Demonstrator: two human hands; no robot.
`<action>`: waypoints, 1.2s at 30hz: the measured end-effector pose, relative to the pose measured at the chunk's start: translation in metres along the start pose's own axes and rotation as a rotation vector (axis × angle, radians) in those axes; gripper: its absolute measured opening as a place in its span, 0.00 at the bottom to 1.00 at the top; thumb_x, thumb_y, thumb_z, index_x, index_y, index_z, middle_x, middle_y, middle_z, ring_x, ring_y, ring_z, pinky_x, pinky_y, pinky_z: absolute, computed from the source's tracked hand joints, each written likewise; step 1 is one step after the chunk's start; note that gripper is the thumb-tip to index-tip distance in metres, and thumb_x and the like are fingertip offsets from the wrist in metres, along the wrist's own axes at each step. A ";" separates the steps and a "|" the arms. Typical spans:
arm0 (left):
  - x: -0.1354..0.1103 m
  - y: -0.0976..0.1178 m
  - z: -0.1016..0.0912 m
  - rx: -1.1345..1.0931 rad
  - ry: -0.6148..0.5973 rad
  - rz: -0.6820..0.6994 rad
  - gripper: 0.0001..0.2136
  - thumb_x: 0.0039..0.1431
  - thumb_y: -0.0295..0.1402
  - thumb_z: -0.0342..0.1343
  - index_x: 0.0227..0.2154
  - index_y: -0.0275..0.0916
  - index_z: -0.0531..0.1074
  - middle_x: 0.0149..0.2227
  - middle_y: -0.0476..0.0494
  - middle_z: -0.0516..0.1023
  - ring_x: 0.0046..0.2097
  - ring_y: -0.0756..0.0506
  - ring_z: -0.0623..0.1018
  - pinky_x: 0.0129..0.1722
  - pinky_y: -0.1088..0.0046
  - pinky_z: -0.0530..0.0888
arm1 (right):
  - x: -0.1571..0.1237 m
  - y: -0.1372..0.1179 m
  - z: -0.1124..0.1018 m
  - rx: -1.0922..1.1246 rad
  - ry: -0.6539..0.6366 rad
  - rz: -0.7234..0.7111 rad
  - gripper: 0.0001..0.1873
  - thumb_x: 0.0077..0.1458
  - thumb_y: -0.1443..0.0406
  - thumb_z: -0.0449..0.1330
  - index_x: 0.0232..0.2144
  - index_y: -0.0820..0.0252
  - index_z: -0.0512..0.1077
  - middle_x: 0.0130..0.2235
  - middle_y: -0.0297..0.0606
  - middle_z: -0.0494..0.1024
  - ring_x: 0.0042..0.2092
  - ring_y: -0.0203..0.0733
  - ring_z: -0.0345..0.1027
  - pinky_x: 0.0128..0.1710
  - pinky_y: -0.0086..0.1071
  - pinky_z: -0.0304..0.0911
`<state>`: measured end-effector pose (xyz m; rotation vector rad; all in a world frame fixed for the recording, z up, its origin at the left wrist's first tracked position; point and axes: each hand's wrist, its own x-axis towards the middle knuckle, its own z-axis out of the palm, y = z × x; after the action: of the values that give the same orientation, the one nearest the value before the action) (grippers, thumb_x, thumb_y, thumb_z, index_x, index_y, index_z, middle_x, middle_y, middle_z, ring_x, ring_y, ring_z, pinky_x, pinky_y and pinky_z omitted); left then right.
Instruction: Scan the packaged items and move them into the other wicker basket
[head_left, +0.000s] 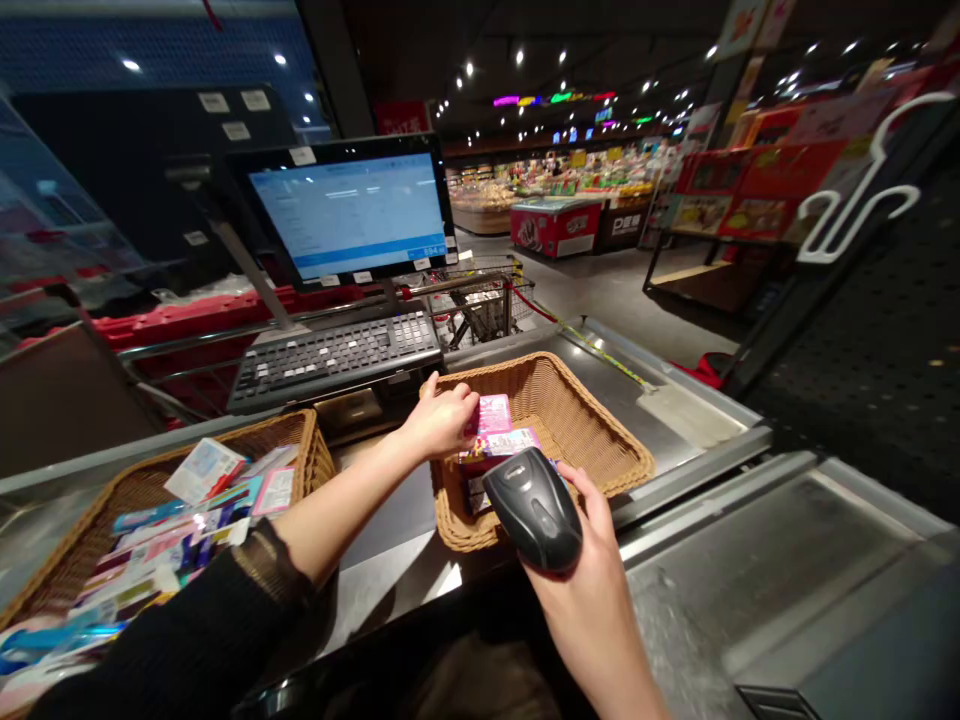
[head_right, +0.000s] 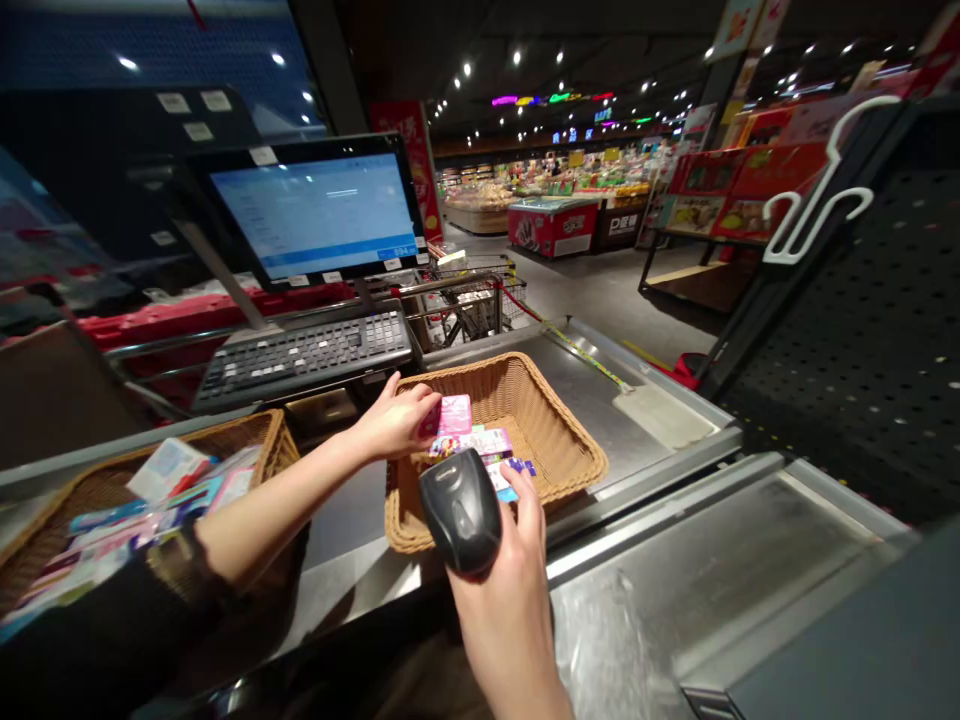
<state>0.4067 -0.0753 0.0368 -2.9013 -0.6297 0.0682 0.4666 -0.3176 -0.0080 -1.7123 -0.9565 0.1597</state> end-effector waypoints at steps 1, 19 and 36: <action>0.018 0.006 0.007 -0.006 -0.043 -0.001 0.21 0.55 0.41 0.62 0.49 0.36 0.72 0.50 0.35 0.75 0.51 0.35 0.78 0.67 0.37 0.50 | 0.001 0.004 -0.005 0.005 0.008 0.029 0.21 0.56 0.64 0.60 0.53 0.55 0.72 0.63 0.48 0.63 0.65 0.57 0.60 0.65 0.56 0.57; 0.148 0.066 0.109 -0.057 -0.311 -0.080 0.19 0.59 0.35 0.59 0.53 0.37 0.75 0.58 0.24 0.71 0.60 0.29 0.70 0.59 0.35 0.61 | 0.011 0.034 -0.039 -0.031 0.076 0.177 0.20 0.55 0.66 0.62 0.51 0.53 0.72 0.66 0.43 0.63 0.62 0.50 0.66 0.62 0.44 0.63; 0.091 0.032 0.026 -0.109 -0.236 -0.060 0.17 0.60 0.33 0.60 0.52 0.38 0.75 0.61 0.31 0.68 0.62 0.33 0.69 0.61 0.52 0.67 | 0.009 0.031 -0.024 0.008 0.029 0.130 0.24 0.56 0.58 0.61 0.55 0.54 0.68 0.61 0.46 0.66 0.60 0.54 0.66 0.63 0.51 0.59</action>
<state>0.5003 -0.0626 0.0045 -3.0020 -0.7811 0.3847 0.5011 -0.3315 -0.0227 -1.7657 -0.8224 0.2230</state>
